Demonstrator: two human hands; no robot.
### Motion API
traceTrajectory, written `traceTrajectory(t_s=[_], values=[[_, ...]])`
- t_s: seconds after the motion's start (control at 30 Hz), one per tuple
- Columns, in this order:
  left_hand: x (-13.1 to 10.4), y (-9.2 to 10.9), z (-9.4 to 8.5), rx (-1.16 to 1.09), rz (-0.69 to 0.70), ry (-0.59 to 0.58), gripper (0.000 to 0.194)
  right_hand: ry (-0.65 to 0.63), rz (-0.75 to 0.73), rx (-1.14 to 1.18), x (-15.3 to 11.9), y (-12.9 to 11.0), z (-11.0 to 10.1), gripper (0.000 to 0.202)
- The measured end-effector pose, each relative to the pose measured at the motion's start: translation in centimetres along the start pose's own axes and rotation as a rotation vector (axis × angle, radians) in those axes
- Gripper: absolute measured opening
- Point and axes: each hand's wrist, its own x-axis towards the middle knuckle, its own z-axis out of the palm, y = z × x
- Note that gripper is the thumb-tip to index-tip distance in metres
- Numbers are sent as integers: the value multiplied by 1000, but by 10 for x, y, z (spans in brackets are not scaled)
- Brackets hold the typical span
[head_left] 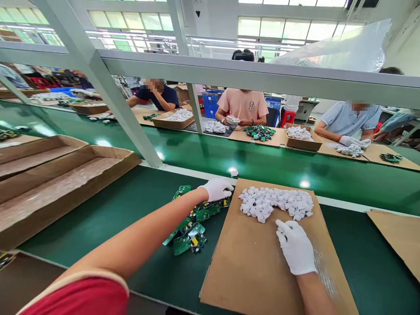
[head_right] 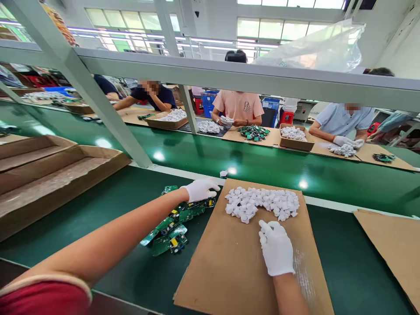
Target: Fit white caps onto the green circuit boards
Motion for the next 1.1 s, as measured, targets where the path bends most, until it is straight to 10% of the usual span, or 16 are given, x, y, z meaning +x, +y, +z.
traceTrajectory(t_s=[0.17, 0.37, 0.53, 0.77, 1.1], values=[[-18, -2, 10, 145, 37, -51, 44, -76, 130, 415, 1, -5, -4, 25], [-18, -2, 3, 182, 46, 20, 37, 131, 325, 543, 6, 3, -12, 36], [-37, 37, 3, -496, 28, 263, 44, 228, 411, 685, 8, -6, -17, 35], [-84, 139, 60, -1669, -88, -301, 27, 76, 463, 1012, 4, -24, -23, 41], [-81, 136, 107, -1548, -144, -238, 55, -28, 460, 1175, -7, -18, -23, 51]])
